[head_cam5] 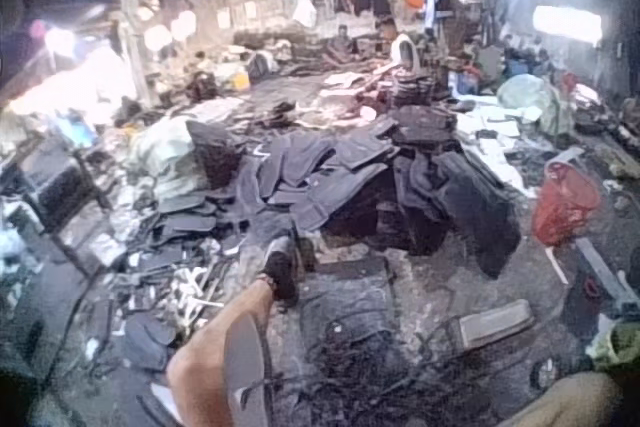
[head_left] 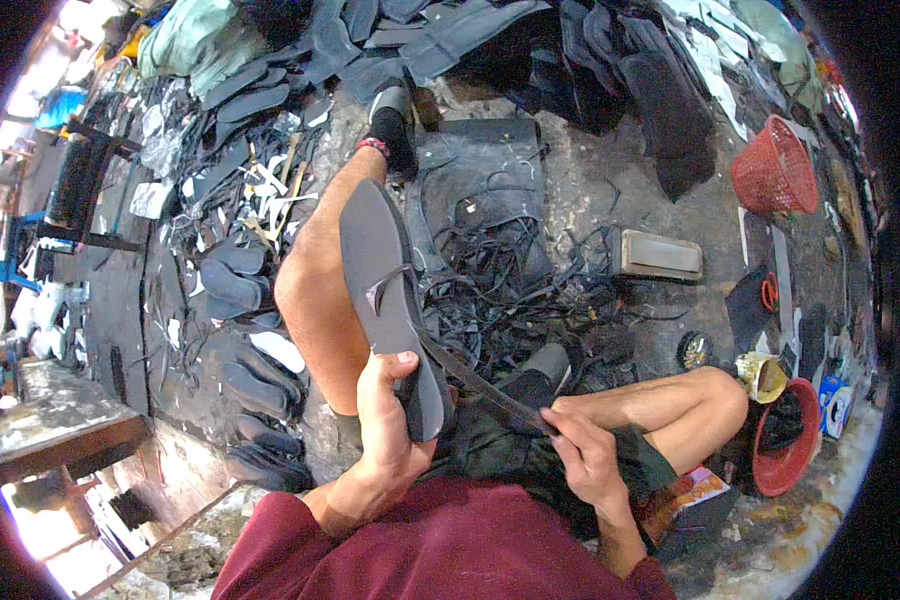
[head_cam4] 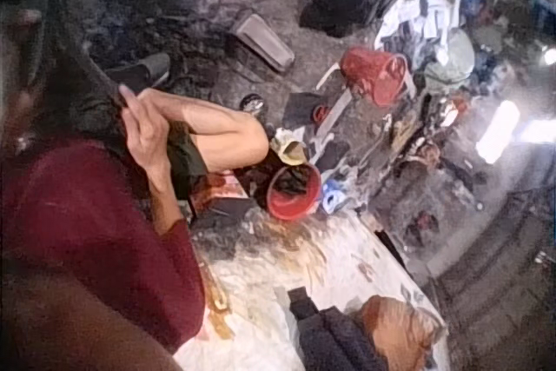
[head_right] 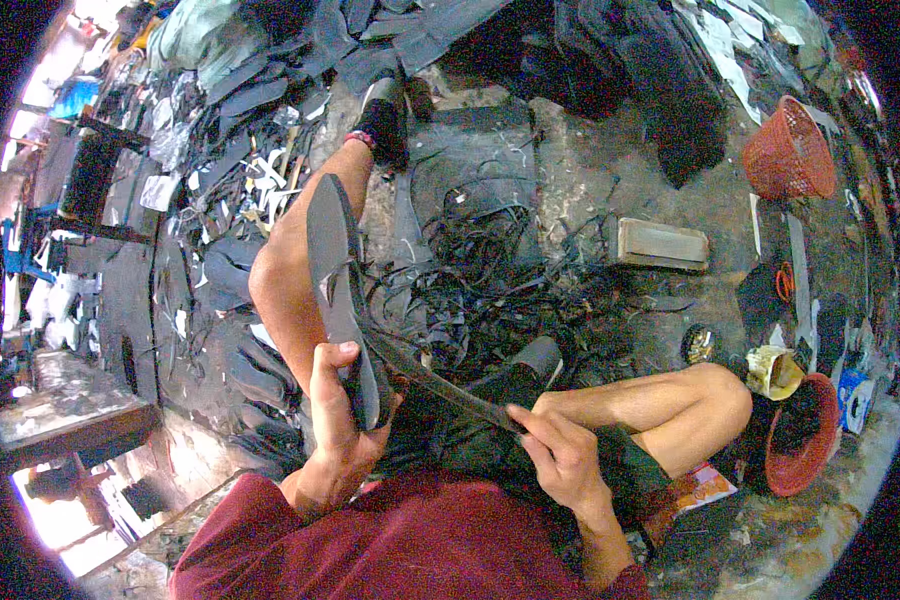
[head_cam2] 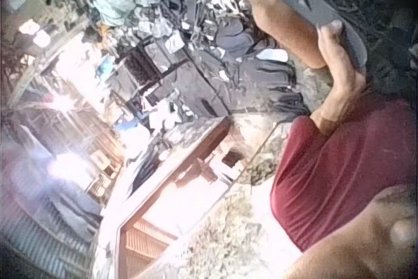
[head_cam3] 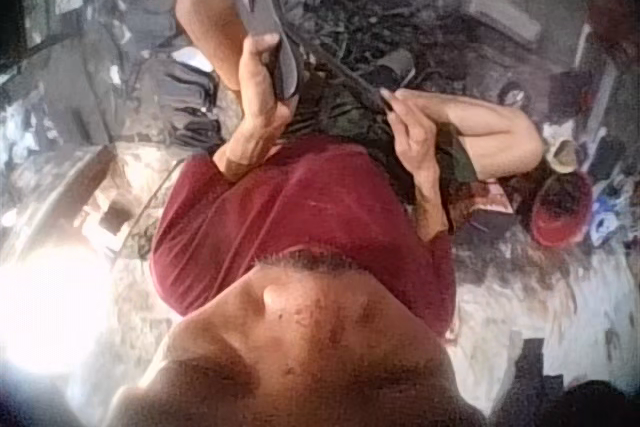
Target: The person sits on the floor and uses a curved knife to trim and shape black rubber shoe soles. They repeatedly pick up soles, cut along the edges, and place the trimmed pieces aside.
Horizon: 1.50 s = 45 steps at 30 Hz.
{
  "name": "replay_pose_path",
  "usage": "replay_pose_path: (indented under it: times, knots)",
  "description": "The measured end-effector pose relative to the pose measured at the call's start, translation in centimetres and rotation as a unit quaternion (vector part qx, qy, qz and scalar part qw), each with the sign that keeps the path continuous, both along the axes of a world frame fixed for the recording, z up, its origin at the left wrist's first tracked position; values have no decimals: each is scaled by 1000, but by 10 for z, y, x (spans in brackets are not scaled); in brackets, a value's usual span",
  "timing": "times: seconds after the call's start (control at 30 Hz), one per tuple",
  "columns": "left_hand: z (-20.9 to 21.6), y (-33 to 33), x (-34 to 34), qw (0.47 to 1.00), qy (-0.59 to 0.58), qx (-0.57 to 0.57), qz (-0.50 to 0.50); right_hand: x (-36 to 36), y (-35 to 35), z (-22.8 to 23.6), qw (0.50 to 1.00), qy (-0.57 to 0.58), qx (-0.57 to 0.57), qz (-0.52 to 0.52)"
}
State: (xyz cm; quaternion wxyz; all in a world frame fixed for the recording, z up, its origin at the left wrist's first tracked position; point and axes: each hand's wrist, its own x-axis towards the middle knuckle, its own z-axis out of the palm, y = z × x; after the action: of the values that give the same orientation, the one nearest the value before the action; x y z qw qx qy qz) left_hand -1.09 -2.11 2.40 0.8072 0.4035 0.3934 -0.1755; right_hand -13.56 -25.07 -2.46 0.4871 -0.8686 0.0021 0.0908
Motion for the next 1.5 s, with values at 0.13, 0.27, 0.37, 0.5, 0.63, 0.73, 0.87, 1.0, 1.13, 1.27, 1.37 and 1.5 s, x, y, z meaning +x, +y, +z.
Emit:
replay_pose_path:
  times: [0.13,0.27,0.37,0.5,0.63,0.73,0.87,1.0,1.13,1.27,1.37,1.5]
  knots:
    - [-4,-10,-4,1000,-5,-8,3,44,38,-41,995,-93,8,-45]
    - [-19,-16,-5,998,-47,23,17,98,83,-44,976,-191,-5,-105]
    - [-26,-18,-6,995,-86,43,19,129,94,-21,975,-190,-27,-112]
    - [-31,-22,-15,993,-106,55,14,165,100,1,969,-229,-46,-81]
    - [-45,-13,-38,970,-172,-169,-30,180,89,-4,947,-89,275,-139]
    - [-50,6,-24,740,-114,-660,-52,146,61,-32,821,123,480,-283]
    - [-68,-12,-20,610,-118,-774,-120,135,61,-8,754,119,584,-277]
    - [-55,-13,-30,776,-89,-604,-160,165,44,11,829,15,450,-331]
    - [-49,10,-42,965,-249,-12,-85,175,12,38,836,-2,437,-333]
    - [1,-1,-25,624,-488,566,-228,169,27,42,860,-18,404,-312]
    - [-7,9,-23,677,-444,527,-258,154,52,44,873,15,357,-332]
    - [-17,84,-24,723,-390,570,32,132,14,14,842,50,440,-307]
